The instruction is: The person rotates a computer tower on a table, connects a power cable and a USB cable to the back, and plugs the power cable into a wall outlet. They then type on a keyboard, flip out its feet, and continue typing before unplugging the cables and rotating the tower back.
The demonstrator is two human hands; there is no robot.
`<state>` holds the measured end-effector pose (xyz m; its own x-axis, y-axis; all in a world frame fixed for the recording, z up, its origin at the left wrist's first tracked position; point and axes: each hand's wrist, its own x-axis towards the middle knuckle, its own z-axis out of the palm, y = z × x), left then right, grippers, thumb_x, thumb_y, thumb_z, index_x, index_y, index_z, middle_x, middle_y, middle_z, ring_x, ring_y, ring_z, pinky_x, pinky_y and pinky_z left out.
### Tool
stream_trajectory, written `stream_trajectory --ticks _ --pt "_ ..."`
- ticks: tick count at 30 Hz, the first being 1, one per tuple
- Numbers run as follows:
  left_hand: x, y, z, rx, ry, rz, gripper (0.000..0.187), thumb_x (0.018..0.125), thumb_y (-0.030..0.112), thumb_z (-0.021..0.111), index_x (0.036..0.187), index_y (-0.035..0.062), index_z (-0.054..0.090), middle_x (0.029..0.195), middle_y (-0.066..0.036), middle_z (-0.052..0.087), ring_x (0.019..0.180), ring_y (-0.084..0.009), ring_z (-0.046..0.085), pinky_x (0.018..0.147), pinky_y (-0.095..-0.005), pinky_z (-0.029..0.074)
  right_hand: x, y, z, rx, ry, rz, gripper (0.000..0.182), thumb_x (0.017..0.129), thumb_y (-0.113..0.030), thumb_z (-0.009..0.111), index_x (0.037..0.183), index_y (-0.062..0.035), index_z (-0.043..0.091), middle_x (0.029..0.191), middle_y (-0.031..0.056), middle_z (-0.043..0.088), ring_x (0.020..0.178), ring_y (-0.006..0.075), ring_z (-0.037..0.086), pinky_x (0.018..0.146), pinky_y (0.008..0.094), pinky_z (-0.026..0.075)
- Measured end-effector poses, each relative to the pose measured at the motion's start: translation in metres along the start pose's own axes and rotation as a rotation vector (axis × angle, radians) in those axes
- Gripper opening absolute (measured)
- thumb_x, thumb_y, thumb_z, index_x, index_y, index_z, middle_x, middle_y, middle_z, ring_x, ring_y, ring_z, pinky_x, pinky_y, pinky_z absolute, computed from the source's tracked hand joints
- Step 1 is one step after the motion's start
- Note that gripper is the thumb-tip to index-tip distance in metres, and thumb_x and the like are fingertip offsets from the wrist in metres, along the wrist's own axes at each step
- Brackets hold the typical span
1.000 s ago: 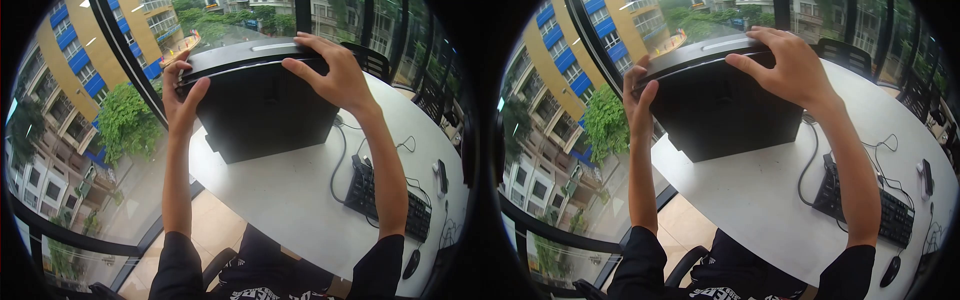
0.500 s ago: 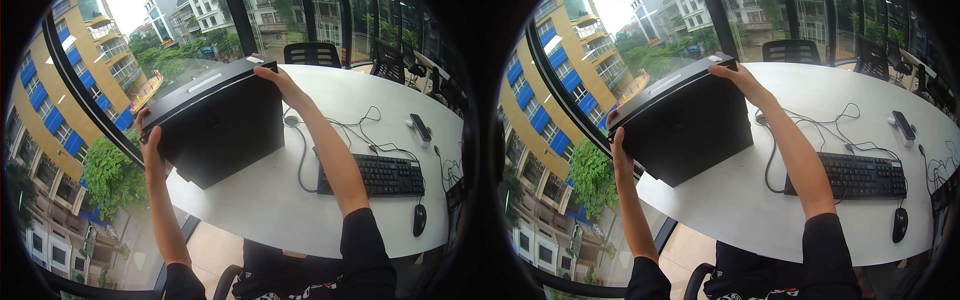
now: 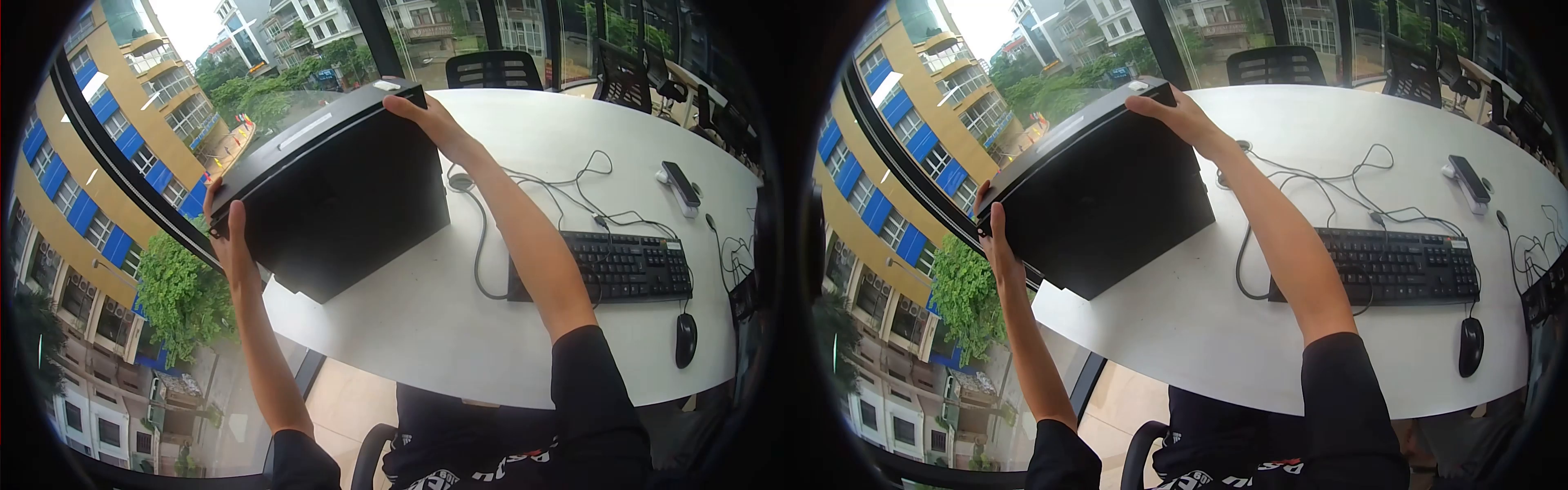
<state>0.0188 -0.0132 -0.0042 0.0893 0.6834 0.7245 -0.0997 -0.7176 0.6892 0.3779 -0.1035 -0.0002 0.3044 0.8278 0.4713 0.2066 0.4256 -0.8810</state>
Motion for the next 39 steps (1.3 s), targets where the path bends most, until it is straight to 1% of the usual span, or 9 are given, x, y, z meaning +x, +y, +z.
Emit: stream_trajectory --ticks 2,6,15,18,23,26,32,36,39 --pt "0.001 -0.006 -0.003 0.033 -0.006 0.032 0.072 0.099 0.054 0.070 0.150 0.0055 0.058 0.147 -0.012 0.058 0.139 -0.0237 0.050 0.120 -0.0373 0.031 0.005 0.004 -0.006 0.016 -0.074 0.007 0.132 0.069 -0.080 0.082 0.162 0.0019 0.036 0.159 0.0246 0.047 0.152 0.0352 0.040 0.126 0.0446 0.030" --pt "0.002 -0.005 -0.005 0.095 0.009 0.091 0.067 0.101 0.048 0.072 0.151 0.0052 0.058 0.137 -0.010 0.063 0.124 -0.0172 0.060 0.106 -0.0322 0.051 0.000 -0.005 -0.001 -0.011 -0.060 0.006 0.140 0.066 -0.081 0.083 0.164 0.0043 0.030 0.163 0.0275 0.041 0.155 0.0375 0.035 0.128 0.0463 0.028" --pt "-0.005 -0.006 0.000 0.018 0.042 0.063 0.067 0.096 0.036 0.081 0.152 0.0072 0.057 0.134 -0.012 0.065 0.120 -0.0183 0.065 0.100 -0.0324 0.057 0.002 0.009 0.008 -0.077 0.128 -0.043 0.153 0.060 -0.087 0.083 0.160 0.0151 0.028 0.163 0.0365 0.035 0.157 0.0424 0.032 0.128 0.0475 0.030" --pt "-0.004 -0.004 0.003 -0.054 0.007 0.012 0.073 0.091 0.037 0.086 0.151 0.0067 0.058 0.135 -0.008 0.061 0.122 -0.0169 0.058 0.106 -0.0304 0.046 0.009 0.022 0.008 -0.042 0.134 -0.115 0.131 0.068 -0.079 0.085 0.153 0.0118 0.044 0.152 0.0301 0.052 0.147 0.0362 0.047 0.123 0.0435 0.037" --pt "-0.006 0.005 0.005 0.061 0.061 0.062 0.074 0.090 0.032 0.088 0.151 0.0044 0.057 0.131 -0.007 0.063 0.113 -0.0132 0.060 0.098 -0.0276 0.049 -0.005 0.003 0.013 0.051 0.106 -0.167 0.077 0.082 -0.064 0.086 0.126 -0.0017 0.072 0.115 0.0083 0.076 0.110 0.0159 0.069 0.100 0.0318 0.052" --pt "-0.007 0.005 0.002 0.083 0.032 0.059 0.076 0.088 0.029 0.089 0.152 0.0049 0.056 0.131 -0.008 0.063 0.111 -0.0139 0.062 0.097 -0.0267 0.050 -0.006 0.003 0.007 -0.012 0.113 -0.089 0.077 0.082 -0.067 0.084 0.123 -0.0039 0.072 0.110 0.0054 0.074 0.105 0.0145 0.068 0.094 0.0296 0.053" --pt "-0.004 0.016 -0.002 0.064 0.004 -0.005 0.087 0.081 0.034 0.094 0.152 0.0043 0.055 0.139 -0.013 0.061 0.129 -0.0231 0.058 0.112 -0.0348 0.044 0.002 0.009 -0.011 0.037 -0.057 0.015 0.107 0.070 -0.069 0.088 0.149 -0.0035 0.056 0.137 0.0170 0.064 0.133 0.0281 0.059 0.116 0.0386 0.042" --pt "0.021 0.056 -0.028 0.645 -0.051 0.358 0.095 0.079 0.047 0.092 0.152 0.0003 0.054 0.149 -0.022 0.060 0.140 -0.0309 0.055 0.120 -0.0429 0.039 0.011 -0.013 -0.022 -0.172 -0.095 -0.097 0.108 0.070 -0.066 0.088 0.154 -0.0067 0.053 0.144 0.0197 0.061 0.142 0.0321 0.053 0.121 0.0396 0.037" --pt "0.054 0.099 -0.009 0.735 -0.454 0.218 0.094 0.078 0.053 0.091 0.147 -0.0017 0.059 0.142 -0.023 0.064 0.136 -0.0336 0.059 0.117 -0.0437 0.043 0.009 -0.023 -0.017 -0.205 -0.072 -0.103 0.107 0.070 -0.065 0.088 0.154 -0.0087 0.053 0.143 0.0197 0.062 0.139 0.0316 0.056 0.120 0.0395 0.039"
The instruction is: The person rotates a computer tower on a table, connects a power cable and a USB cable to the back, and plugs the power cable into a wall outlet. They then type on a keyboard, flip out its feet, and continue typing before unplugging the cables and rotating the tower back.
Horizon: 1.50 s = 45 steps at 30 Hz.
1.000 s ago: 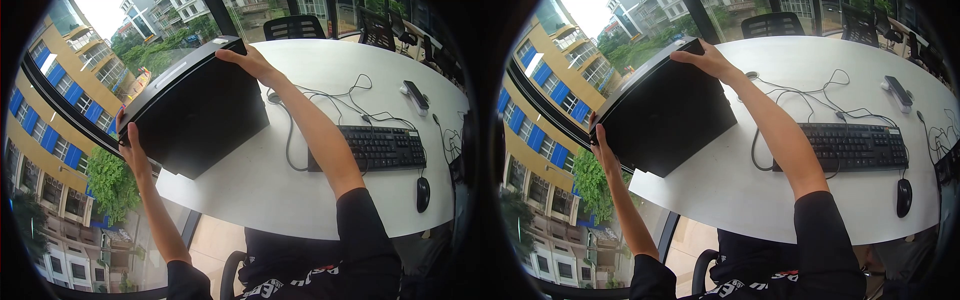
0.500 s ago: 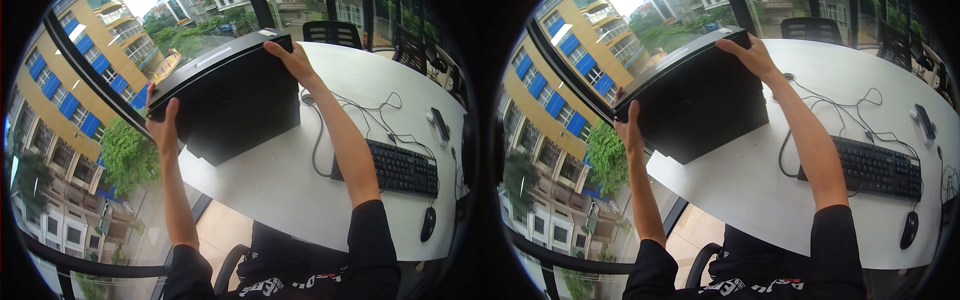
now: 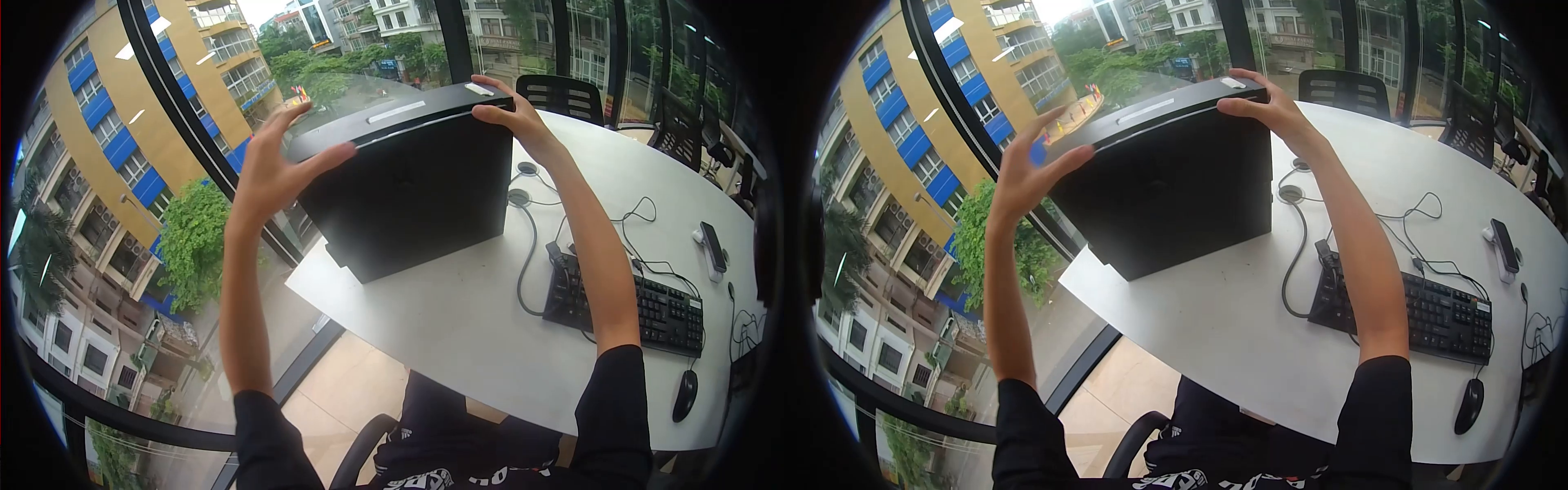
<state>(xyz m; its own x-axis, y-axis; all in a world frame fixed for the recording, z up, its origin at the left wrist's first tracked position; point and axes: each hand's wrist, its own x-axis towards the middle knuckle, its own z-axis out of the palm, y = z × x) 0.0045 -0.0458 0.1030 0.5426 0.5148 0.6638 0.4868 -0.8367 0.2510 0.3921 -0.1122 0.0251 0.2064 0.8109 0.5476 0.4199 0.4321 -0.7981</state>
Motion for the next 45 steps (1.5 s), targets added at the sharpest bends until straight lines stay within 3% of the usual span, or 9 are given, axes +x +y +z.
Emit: stream_trajectory --ticks 5,11,14,23,29,36,39,43,45 --pt "0.046 0.031 0.025 0.395 -0.481 -0.040 0.108 0.081 0.088 0.066 0.130 -0.0087 0.067 0.116 -0.029 0.071 0.113 -0.0385 0.070 0.101 -0.0446 0.052 -0.010 0.002 0.015 0.152 0.039 0.077 0.088 0.076 -0.066 0.087 0.135 -0.0028 0.067 0.117 0.0106 0.072 0.113 0.0216 0.068 0.102 0.0336 0.051" --pt "0.036 0.019 0.042 0.416 -0.257 0.134 0.100 0.085 0.085 0.064 0.116 -0.0098 0.071 0.103 -0.029 0.071 0.101 -0.0408 0.070 0.092 -0.0484 0.053 -0.013 0.000 0.018 0.142 0.084 0.072 0.083 0.078 -0.065 0.088 0.131 -0.0037 0.069 0.111 0.0089 0.073 0.105 0.0192 0.071 0.094 0.0314 0.054" --pt "0.040 0.026 0.036 0.460 -0.338 0.119 0.096 0.087 0.083 0.063 0.109 -0.0096 0.072 0.097 -0.029 0.071 0.098 -0.0407 0.071 0.091 -0.0490 0.053 -0.012 0.001 0.018 0.121 0.100 0.046 0.077 0.080 -0.062 0.087 0.129 -0.0043 0.070 0.110 0.0082 0.074 0.102 0.0176 0.071 0.092 0.0307 0.055" --pt "0.045 0.006 0.046 0.431 -0.200 0.234 0.105 0.080 0.090 0.063 0.106 -0.0106 0.077 0.071 -0.021 0.073 0.075 -0.0351 0.076 0.081 -0.0465 0.061 -0.018 -0.008 0.022 0.156 0.104 0.021 0.072 0.083 -0.053 0.089 0.131 -0.0038 0.068 0.115 0.0080 0.074 0.108 0.0163 0.070 0.095 0.0295 0.055" --pt "0.046 0.040 0.030 0.493 -0.390 0.040 0.088 0.085 0.077 0.071 0.114 -0.0056 0.075 0.093 -0.022 0.075 0.090 -0.0386 0.072 0.084 -0.0445 0.054 -0.014 0.000 0.025 0.183 0.136 -0.001 0.090 0.079 -0.057 0.091 0.142 -0.0006 0.061 0.129 0.0138 0.071 0.123 0.0220 0.065 0.108 0.0343 0.049" --pt "0.043 0.022 0.032 0.452 -0.388 0.154 0.108 0.078 0.078 0.078 0.139 -0.0099 0.061 0.124 -0.029 0.069 0.119 -0.0413 0.067 0.104 -0.0466 0.051 -0.009 0.010 0.020 0.250 0.088 -0.020 0.112 0.070 -0.060 0.095 0.148 0.0087 0.052 0.132 0.0190 0.069 0.129 0.0256 0.062 0.114 0.0361 0.045" --pt "0.036 0.000 0.040 0.404 -0.348 0.138 0.124 0.072 0.081 0.079 0.151 -0.0098 0.049 0.146 -0.032 0.055 0.139 -0.0436 0.053 0.115 -0.0486 0.044 0.002 0.035 0.017 0.169 0.124 -0.005 0.103 0.073 -0.058 0.095 0.143 0.0068 0.057 0.128 0.0161 0.072 0.121 0.0217 0.067 0.107 0.0320 0.050" --pt "0.037 -0.005 0.045 0.451 -0.314 0.161 0.116 0.076 0.077 0.079 0.152 -0.0056 0.051 0.139 -0.030 0.061 0.132 -0.0429 0.059 0.114 -0.0469 0.046 -0.011 0.017 0.018 0.114 0.099 0.064 0.091 0.076 -0.066 0.090 0.132 0.0017 0.067 0.111 0.0112 0.078 0.104 0.0195 0.076 0.097 0.0315 0.059" --pt "0.034 -0.001 0.045 0.460 -0.340 0.135 0.110 0.079 0.073 0.081 0.152 -0.0040 0.052 0.145 -0.028 0.060 0.137 -0.0406 0.057 0.118 -0.0460 0.043 -0.022 0.003 0.022 0.089 0.123 0.096 0.083 0.085 -0.059 0.085 0.136 0.0018 0.064 0.122 0.0183 0.075 0.116 0.0258 0.071 0.102 0.0349 0.055"
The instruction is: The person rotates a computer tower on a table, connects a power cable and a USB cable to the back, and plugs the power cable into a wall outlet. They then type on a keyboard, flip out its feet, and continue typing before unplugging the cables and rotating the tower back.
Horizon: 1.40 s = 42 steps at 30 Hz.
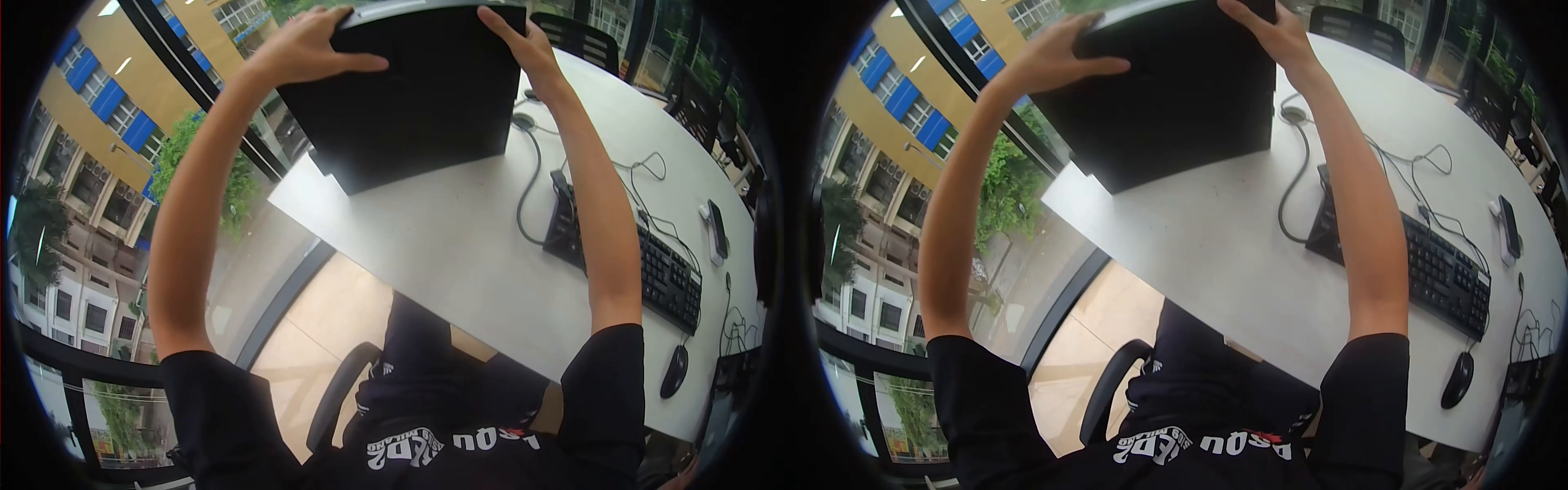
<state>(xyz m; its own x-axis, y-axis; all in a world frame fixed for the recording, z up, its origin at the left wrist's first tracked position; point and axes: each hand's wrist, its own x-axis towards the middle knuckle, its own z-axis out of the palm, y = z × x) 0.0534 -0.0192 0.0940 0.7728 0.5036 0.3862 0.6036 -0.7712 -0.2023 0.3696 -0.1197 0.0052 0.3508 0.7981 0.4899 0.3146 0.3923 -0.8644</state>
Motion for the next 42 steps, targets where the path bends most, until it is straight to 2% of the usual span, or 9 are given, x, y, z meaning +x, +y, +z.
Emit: stream_trajectory --ticks 9,12,13,15,22,28,29,37,42 --pt "-0.010 0.021 -0.024 -0.042 0.037 -0.076 0.103 0.082 0.065 0.081 0.146 -0.0107 0.054 0.143 -0.032 0.060 0.134 -0.0399 0.058 0.114 -0.0466 0.047 -0.080 0.019 -0.067 -0.971 0.113 -0.304 0.078 0.090 -0.052 0.082 0.142 0.0016 0.061 0.136 0.0216 0.070 0.129 0.0323 0.067 0.111 0.0442 0.053" --pt "-0.017 -0.006 -0.020 0.001 0.559 0.186 0.066 0.095 0.053 0.072 0.120 -0.0080 0.073 0.126 -0.030 0.071 0.117 -0.0346 0.070 0.101 -0.0450 0.055 -0.121 0.001 -0.088 -0.897 0.039 -0.118 0.071 0.091 -0.038 0.078 0.144 0.0046 0.058 0.142 0.0258 0.065 0.137 0.0364 0.061 0.114 0.0449 0.049" --pt "-0.025 -0.019 -0.025 -0.323 0.677 0.119 0.098 0.079 0.065 0.088 0.134 -0.0124 0.064 0.126 -0.032 0.065 0.124 -0.0452 0.061 0.103 -0.0597 0.049 -0.132 -0.004 -0.090 -0.883 0.031 -0.108 0.071 0.092 -0.038 0.078 0.145 0.0048 0.057 0.142 0.0258 0.065 0.136 0.0359 0.061 0.114 0.0450 0.049" --pt "-0.054 -0.060 -0.022 -0.506 0.724 -0.135 0.106 0.081 0.076 0.076 0.153 0.0020 0.053 0.151 -0.017 0.060 0.144 -0.0333 0.053 0.124 -0.0496 0.038 -0.148 -0.012 -0.088 -0.846 0.013 -0.080 0.073 0.092 -0.039 0.078 0.145 0.0052 0.057 0.142 0.0257 0.065 0.136 0.0349 0.062 0.113 0.0452 0.050" --pt "-0.126 -0.076 0.113 -1.073 0.433 -0.380 0.116 0.080 0.070 0.079 0.163 0.0008 0.036 0.160 -0.025 0.047 0.152 -0.0366 0.044 0.128 -0.0503 0.032 -0.100 0.008 -0.025 -0.600 0.143 0.053 0.089 0.090 -0.059 0.079 0.144 0.0082 0.057 0.137 0.0247 0.067 0.135 0.0317 0.062 0.108 0.0393 0.052" --pt "-0.120 -0.029 0.156 -1.481 0.316 -0.217 0.101 0.080 0.030 0.094 0.158 -0.0027 0.039 0.152 -0.017 0.053 0.145 -0.0275 0.049 0.125 -0.0379 0.032 -0.064 0.005 0.027 -0.362 0.193 0.133 0.087 0.089 -0.068 0.076 0.137 0.0042 0.064 0.126 0.0129 0.071 0.120 0.0207 0.065 0.108 0.0310 0.045" --pt "-0.117 -0.023 0.161 -1.517 0.344 -0.178 0.094 0.082 0.026 0.093 0.155 -0.0019 0.042 0.148 -0.015 0.056 0.141 -0.0251 0.052 0.122 -0.0365 0.035 -0.058 0.020 0.026 -0.377 0.279 0.016 0.083 0.086 -0.069 0.079 0.120 0.0061 0.070 0.106 0.0139 0.076 0.099 0.0204 0.073 0.090 0.0315 0.055" --pt "-0.105 -0.003 0.189 -1.594 0.553 -0.337 0.077 0.081 0.031 0.094 0.141 -0.0011 0.058 0.123 -0.009 0.069 0.111 -0.0192 0.067 0.103 -0.0306 0.049 -0.045 0.025 0.028 -0.495 0.295 0.000 0.088 0.084 -0.075 0.077 0.121 0.0051 0.072 0.106 0.0152 0.078 0.102 0.0238 0.074 0.090 0.0337 0.057" --pt "-0.104 0.009 0.192 -1.575 0.664 -0.425 0.090 0.075 0.030 0.098 0.146 -0.0020 0.053 0.135 -0.012 0.062 0.125 -0.0218 0.059 0.109 -0.0324 0.043 -0.019 0.033 0.023 -0.521 0.193 0.016 0.089 0.087 -0.075 0.074 0.136 -0.0005 0.066 0.127 0.0132 0.072 0.124 0.0232 0.065 0.112 0.0370 0.048"
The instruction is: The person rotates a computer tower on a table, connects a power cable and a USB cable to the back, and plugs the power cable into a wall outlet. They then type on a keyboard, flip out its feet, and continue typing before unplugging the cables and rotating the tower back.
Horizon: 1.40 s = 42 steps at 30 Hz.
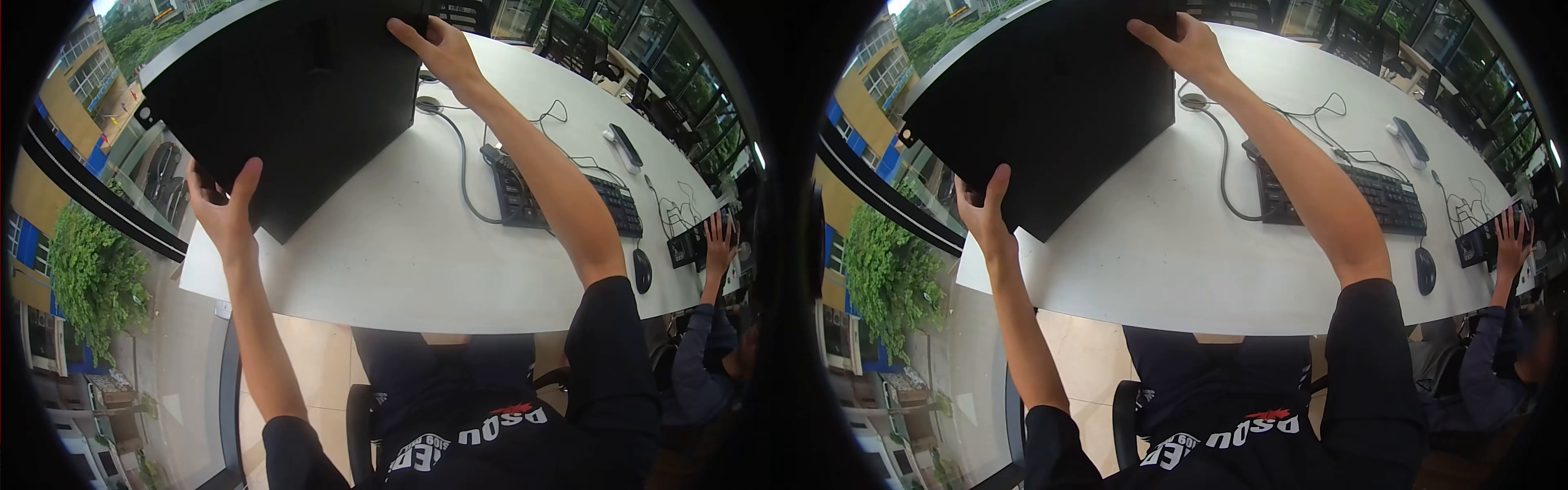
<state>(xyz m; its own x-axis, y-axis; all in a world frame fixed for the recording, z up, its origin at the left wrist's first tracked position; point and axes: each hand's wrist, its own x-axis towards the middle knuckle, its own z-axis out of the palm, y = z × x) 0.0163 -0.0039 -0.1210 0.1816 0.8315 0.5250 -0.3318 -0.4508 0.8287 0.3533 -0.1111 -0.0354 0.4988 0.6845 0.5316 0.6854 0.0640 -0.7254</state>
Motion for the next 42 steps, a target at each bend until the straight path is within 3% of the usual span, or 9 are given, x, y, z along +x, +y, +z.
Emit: stream_trajectory --ticks 3,6,10,14,18,21,29,39,42 --pt "-0.004 -0.002 0.007 0.003 0.080 0.013 0.093 0.073 0.026 0.099 0.148 -0.0022 0.051 0.137 -0.012 0.061 0.127 -0.0217 0.058 0.113 -0.0324 0.040 0.025 -0.016 0.002 0.218 -0.182 0.032 0.082 0.092 -0.051 0.079 0.146 0.0065 0.054 0.138 0.0270 0.066 0.130 0.0362 0.063 0.109 0.0439 0.051" --pt "-0.008 0.004 0.019 -0.002 0.108 0.031 0.093 0.075 0.023 0.099 0.148 -0.0036 0.048 0.136 -0.011 0.059 0.128 -0.0217 0.056 0.115 -0.0325 0.038 0.036 -0.010 0.018 0.189 -0.042 -0.054 0.050 0.094 -0.039 0.072 0.120 0.0039 0.071 0.113 0.0213 0.076 0.105 0.0309 0.074 0.090 0.0391 0.057" --pt "-0.006 0.005 0.028 0.070 0.126 0.092 0.091 0.079 0.022 0.097 0.148 -0.0065 0.045 0.135 -0.012 0.058 0.122 -0.0211 0.058 0.108 -0.0313 0.044 0.041 0.003 0.020 0.177 -0.226 0.037 0.102 0.084 -0.076 0.076 0.151 -0.0019 0.055 0.144 0.0156 0.063 0.139 0.0270 0.057 0.122 0.0420 0.041" --pt "-0.009 0.002 0.028 0.151 0.133 0.072 0.096 0.079 0.023 0.097 0.150 -0.0082 0.041 0.138 -0.015 0.058 0.124 -0.0227 0.058 0.107 -0.0314 0.045 0.042 0.016 0.026 0.291 -0.216 0.048 0.106 0.085 -0.075 0.075 0.157 -0.0018 0.047 0.151 0.0150 0.058 0.144 0.0258 0.051 0.124 0.0412 0.038" --pt "-0.018 0.002 0.017 0.152 0.051 0.045 0.105 0.077 0.024 0.097 0.156 -0.0038 0.034 0.144 -0.018 0.053 0.129 -0.0272 0.055 0.110 -0.0370 0.044 0.008 -0.006 0.039 0.212 0.046 0.182 0.101 0.088 -0.065 0.080 0.152 0.0066 0.049 0.136 0.0163 0.067 0.126 0.0209 0.064 0.110 0.0344 0.047" --pt "-0.027 -0.005 0.002 0.104 -0.076 0.030 0.120 0.069 0.031 0.101 0.158 -0.0048 0.027 0.147 -0.022 0.048 0.133 -0.0308 0.051 0.114 -0.0396 0.042 -0.002 0.001 0.045 0.211 0.036 0.133 0.113 0.086 -0.069 0.079 0.158 0.0085 0.039 0.149 0.0203 0.058 0.139 0.0288 0.054 0.114 0.0399 0.044" --pt "-0.023 -0.008 0.000 0.309 -0.057 0.012 0.086 0.075 0.026 0.096 0.141 -0.0042 0.049 0.124 -0.016 0.065 0.114 -0.0262 0.065 0.106 -0.0394 0.049 0.040 -0.018 0.056 0.291 0.032 0.270 0.108 0.091 -0.079 0.060 0.163 -0.0016 0.039 0.161 0.0220 0.048 0.148 0.0333 0.046 0.119 0.0458 0.038" --pt "-0.072 0.017 0.074 0.339 0.180 0.064 0.091 0.076 0.025 0.095 0.142 -0.0098 0.042 0.119 -0.016 0.060 0.106 -0.0245 0.062 0.093 -0.0354 0.053 0.094 0.003 0.060 0.377 -0.346 0.226 0.116 0.090 -0.087 0.051 0.169 -0.0059 0.025 0.172 0.0229 0.028 0.158 0.0389 0.028 0.124 0.0595 0.028" --pt "-0.085 0.024 0.103 0.410 0.179 0.030 0.100 0.077 0.022 0.092 0.148 -0.0099 0.030 0.130 -0.021 0.047 0.121 -0.0302 0.051 0.104 -0.0427 0.045 0.097 0.008 0.062 0.444 -0.372 0.227 0.118 0.088 -0.089 0.051 0.170 -0.0089 0.025 0.170 0.0233 0.029 0.158 0.0379 0.027 0.124 0.0596 0.028"
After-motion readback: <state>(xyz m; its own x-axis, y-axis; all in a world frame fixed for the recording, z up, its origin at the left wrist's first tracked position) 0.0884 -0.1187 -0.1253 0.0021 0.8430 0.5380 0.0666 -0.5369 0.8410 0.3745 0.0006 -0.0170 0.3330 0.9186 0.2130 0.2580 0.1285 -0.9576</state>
